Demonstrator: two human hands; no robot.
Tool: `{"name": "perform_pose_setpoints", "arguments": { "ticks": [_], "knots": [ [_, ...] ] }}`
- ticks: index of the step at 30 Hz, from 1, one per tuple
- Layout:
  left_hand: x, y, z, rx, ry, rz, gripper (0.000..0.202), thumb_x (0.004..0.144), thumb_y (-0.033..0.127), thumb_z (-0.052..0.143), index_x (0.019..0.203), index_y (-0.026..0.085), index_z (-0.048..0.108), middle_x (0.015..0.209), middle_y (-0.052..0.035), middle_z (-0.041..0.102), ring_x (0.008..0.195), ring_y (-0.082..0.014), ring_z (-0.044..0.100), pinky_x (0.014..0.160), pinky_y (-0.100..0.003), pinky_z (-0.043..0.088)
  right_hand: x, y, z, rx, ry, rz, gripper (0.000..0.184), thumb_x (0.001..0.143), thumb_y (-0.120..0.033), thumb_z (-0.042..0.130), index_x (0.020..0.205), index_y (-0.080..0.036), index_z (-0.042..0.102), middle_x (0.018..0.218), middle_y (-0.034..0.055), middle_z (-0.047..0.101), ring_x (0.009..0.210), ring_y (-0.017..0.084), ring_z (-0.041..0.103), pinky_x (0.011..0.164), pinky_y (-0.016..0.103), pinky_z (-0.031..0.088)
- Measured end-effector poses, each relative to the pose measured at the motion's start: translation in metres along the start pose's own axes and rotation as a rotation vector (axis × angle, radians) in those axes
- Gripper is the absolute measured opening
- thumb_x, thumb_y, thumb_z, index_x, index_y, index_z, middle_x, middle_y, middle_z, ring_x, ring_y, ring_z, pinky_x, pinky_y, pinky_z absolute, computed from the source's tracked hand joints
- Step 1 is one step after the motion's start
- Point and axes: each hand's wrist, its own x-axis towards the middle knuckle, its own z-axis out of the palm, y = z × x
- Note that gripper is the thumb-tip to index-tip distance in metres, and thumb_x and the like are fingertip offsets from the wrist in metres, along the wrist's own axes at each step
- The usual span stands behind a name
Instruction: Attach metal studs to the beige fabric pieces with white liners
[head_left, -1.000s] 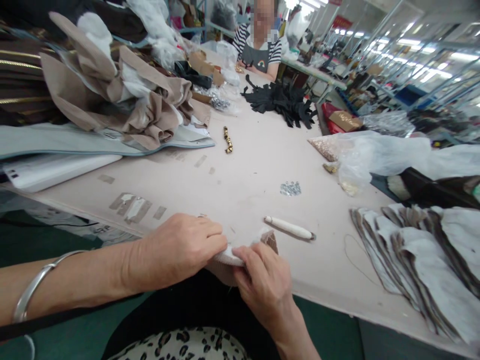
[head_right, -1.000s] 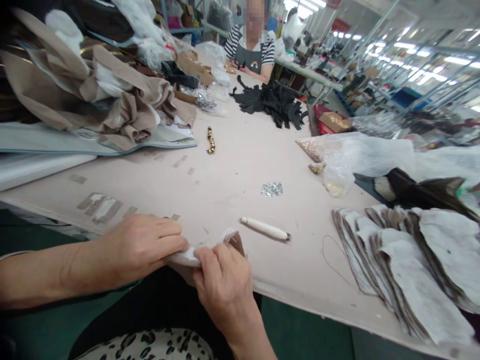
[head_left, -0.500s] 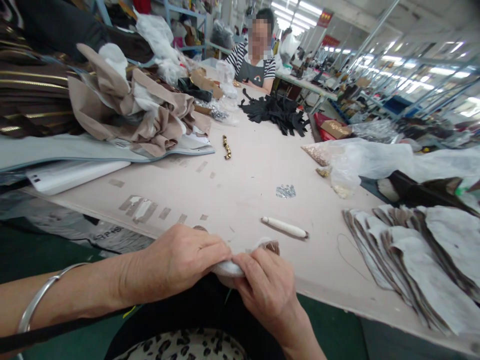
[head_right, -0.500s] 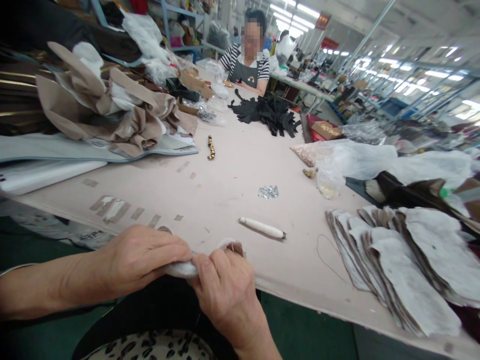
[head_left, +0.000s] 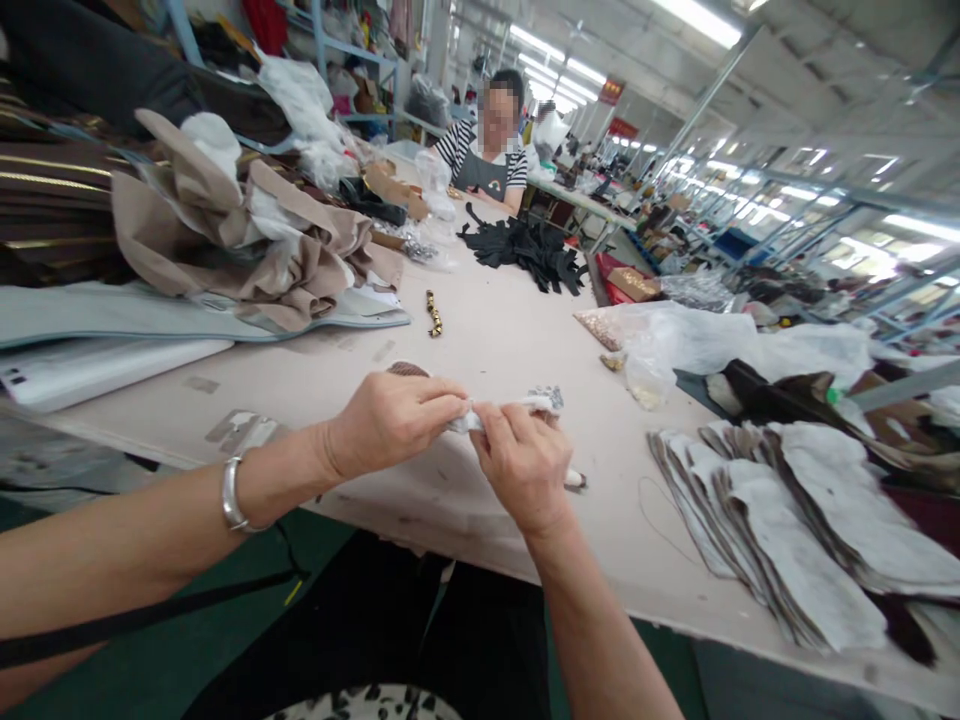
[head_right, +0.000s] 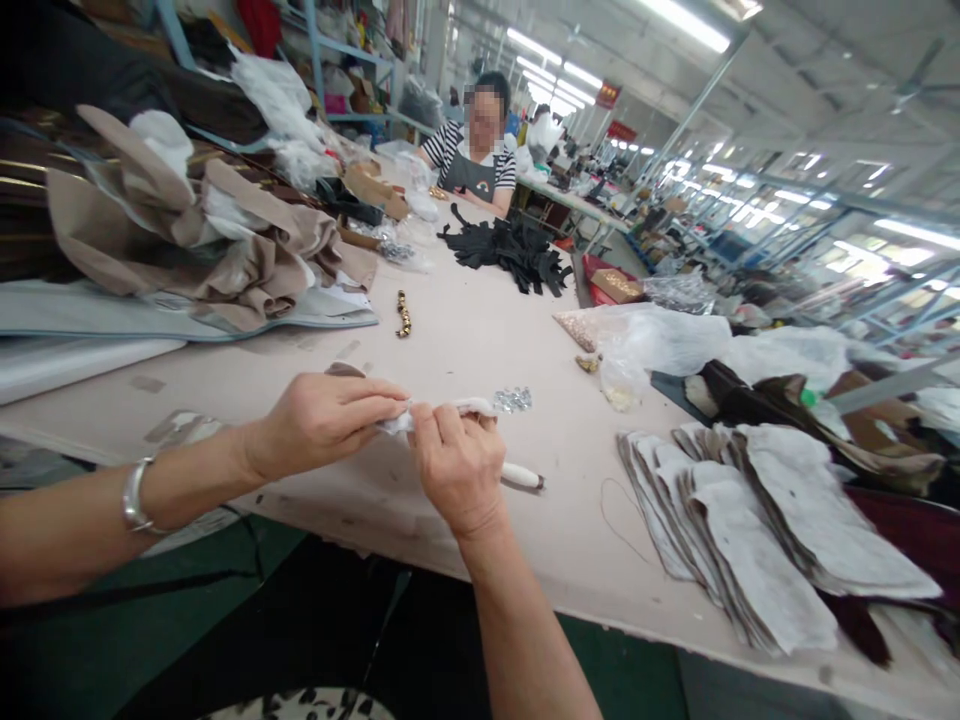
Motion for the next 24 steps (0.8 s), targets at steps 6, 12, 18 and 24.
{"name": "perform_pose_setpoints", "arguments": {
  "ticks": [6,12,18,24],
  "knots": [
    [-0.058,0.020,0.027,-0.031,-0.360,0.041,0.017,0.098,0.010,0.055,0.088,0.017,0.067,0.078,-0.0013,0.071,0.062,-0.0162,0.066,0.054,-0.026,0.049,-0.057,-0.031,0.021,0.101,-0.264,0.022,0.020,0.101,-0.018,0.055,0.086,-0.022,0.067,0.067,-0.0007,0.062,0.058,0.018,0.054,0.066,0.036,0.035],
    [-0.065,0.029,0.006,-0.067,-0.580,0.042,0.031,0.093,0.004,0.057,0.119,0.016,0.066,0.110,-0.0074,0.076,0.064,-0.0137,0.068,0.047,-0.023,0.045,-0.064,-0.051,-0.007,0.273,-0.659,0.252,0.029,0.092,-0.014,0.062,0.120,-0.019,0.068,0.091,0.0049,0.071,0.067,0.019,0.064,0.053,0.031,0.040],
    [-0.071,0.033,0.001,-0.106,-0.646,-0.029,0.047,0.090,0.002,0.054,0.132,0.019,0.064,0.134,-0.0098,0.071,0.073,-0.0149,0.073,0.053,-0.022,0.051,-0.051,-0.039,-0.047,0.625,-0.843,0.424,0.035,0.094,-0.015,0.061,0.127,-0.021,0.068,0.123,0.0093,0.074,0.088,0.021,0.075,0.067,0.029,0.056],
    [-0.084,0.034,0.006,-0.137,-0.676,-0.066,0.061,0.084,-0.002,0.045,0.139,0.019,0.063,0.146,-0.0081,0.064,0.082,-0.0176,0.075,0.067,-0.027,0.058,-0.040,0.055,-0.024,0.647,-0.652,0.919,0.026,0.090,-0.038,0.063,0.103,-0.021,0.078,0.085,0.0040,0.080,0.061,0.016,0.067,0.061,0.028,0.054]
  ]
}}
